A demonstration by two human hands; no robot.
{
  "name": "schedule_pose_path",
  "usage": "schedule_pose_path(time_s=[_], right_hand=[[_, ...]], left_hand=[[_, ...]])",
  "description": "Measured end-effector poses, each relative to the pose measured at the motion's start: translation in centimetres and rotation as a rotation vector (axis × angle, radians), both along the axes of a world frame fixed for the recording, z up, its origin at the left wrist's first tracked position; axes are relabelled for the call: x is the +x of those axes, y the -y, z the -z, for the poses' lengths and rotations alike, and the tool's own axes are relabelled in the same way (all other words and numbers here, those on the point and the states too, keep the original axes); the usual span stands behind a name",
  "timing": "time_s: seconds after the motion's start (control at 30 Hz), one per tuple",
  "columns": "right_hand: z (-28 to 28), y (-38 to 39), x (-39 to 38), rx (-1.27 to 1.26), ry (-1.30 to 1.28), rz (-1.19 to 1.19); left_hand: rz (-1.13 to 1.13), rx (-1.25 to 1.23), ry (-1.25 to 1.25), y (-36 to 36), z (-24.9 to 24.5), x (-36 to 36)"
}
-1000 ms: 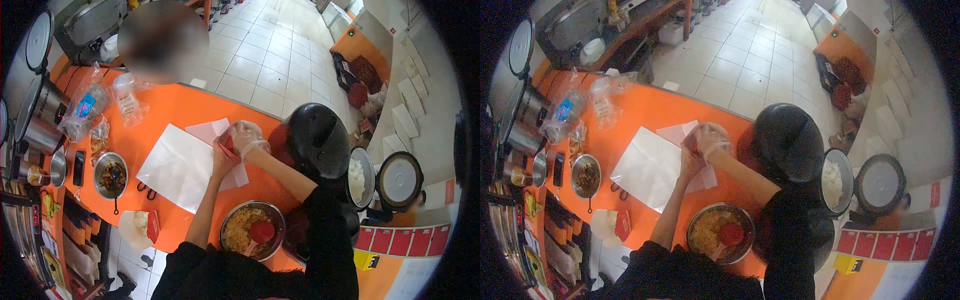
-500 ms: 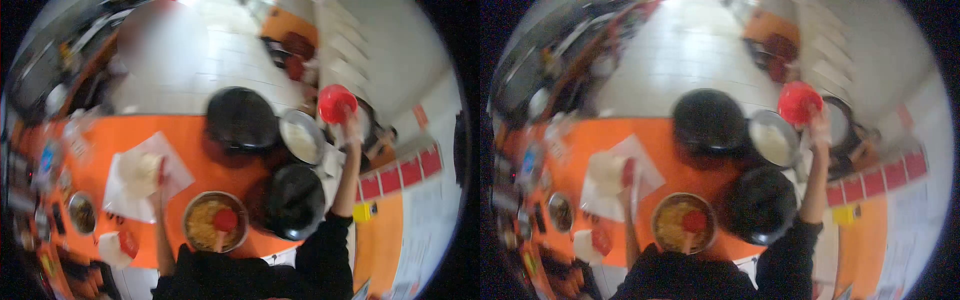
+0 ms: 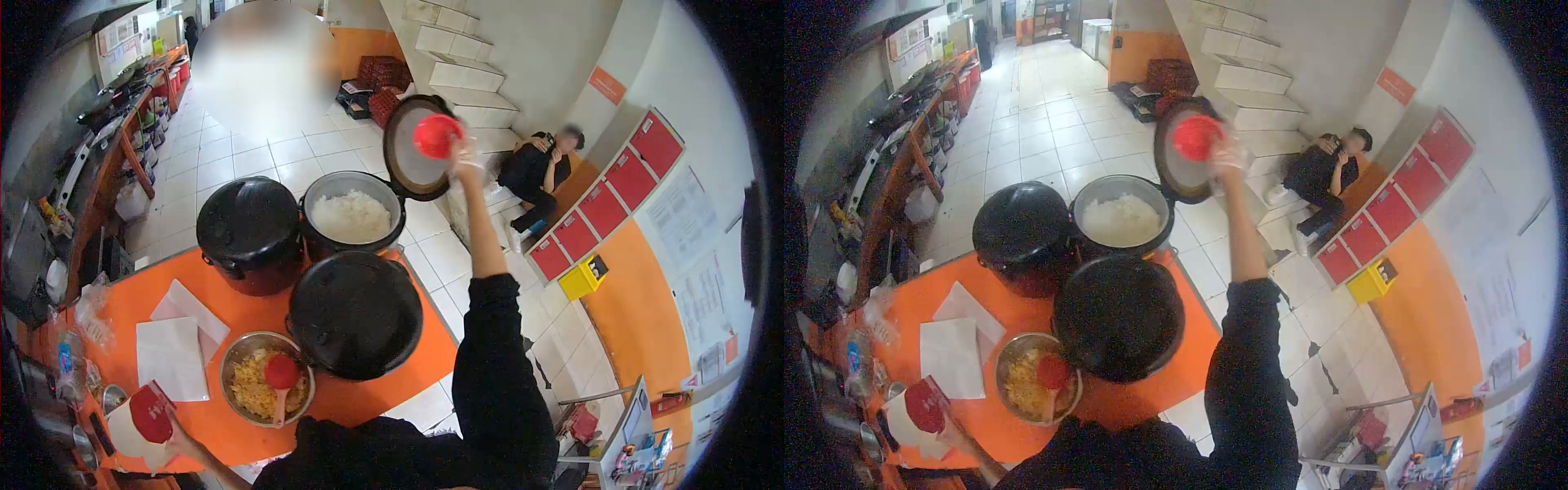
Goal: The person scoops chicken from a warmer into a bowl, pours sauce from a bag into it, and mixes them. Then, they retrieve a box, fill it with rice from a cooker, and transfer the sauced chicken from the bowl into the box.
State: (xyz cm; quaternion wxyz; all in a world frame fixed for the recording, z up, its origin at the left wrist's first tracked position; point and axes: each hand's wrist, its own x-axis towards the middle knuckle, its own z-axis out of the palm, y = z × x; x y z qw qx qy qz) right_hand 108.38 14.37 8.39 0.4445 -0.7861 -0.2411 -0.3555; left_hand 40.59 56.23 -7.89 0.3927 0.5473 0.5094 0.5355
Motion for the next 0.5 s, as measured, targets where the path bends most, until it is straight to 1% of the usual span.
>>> schedule_pose_path(time_s=[0.03,0.07,0.1,0.13,0.23,0.3,0.33,0.37,0.4,0.43,0.47,0.5], right_hand=[[-0.9,-0.9,-3.4,-0.327,0.07,0.215],[-2.1,-2.2,-7.0,-0.266,0.118,0.105],[-2.2,-2.8,-8.3,-0.279,0.047,0.121],[-1.9,-3.4,-8.9,-0.394,0.14,0.218],[-2.6,-3.9,-12.5,-0.047,-0.073,-0.261],[-2.6,-1.5,-15.8,0.018,-0.548,-0.483],[-1.4,-0.2,-16.4,-0.02,-0.565,-0.341],[0.1,1.2,-16.8,-0.067,-0.579,-0.209],[6.5,4.9,-14.5,-0.143,-0.248,-0.297],[7.7,6.1,-16.9,0.242,-0.45,-0.373],[8.7,7.4,-19.5,0.692,-0.566,-0.426],[13.5,11.5,-20.9,0.755,-0.787,-0.457]], left_hand=[[-0.013,-0.029,-0.017,0.8,-0.2,-0.9],[-0.025,-0.051,-0.028,1.5,-0.3,-1.4],[-0.039,-0.086,-0.044,2.1,-0.4,-2.1],[-0.023,-0.018,0.014,3.2,-0.7,-2.2],[0.041,0.199,0.17,5.1,-2.0,-3.1],[0.197,0.178,0.588,5.1,-2.0,-4.9],[0.315,0.082,0.958,4.5,-1.6,-6.3],[0.1,0.165,0.61,6.0,-2.1,-6.0],[-0.147,0.185,0.258,7.5,-2.8,-5.8],[-0.232,0.183,0.209,8.7,-4.1,-6.2],[-0.317,0.176,0.161,10.0,-5.5,-6.5],[-0.295,0.185,0.13,9.9,-5.2,-8.7]])
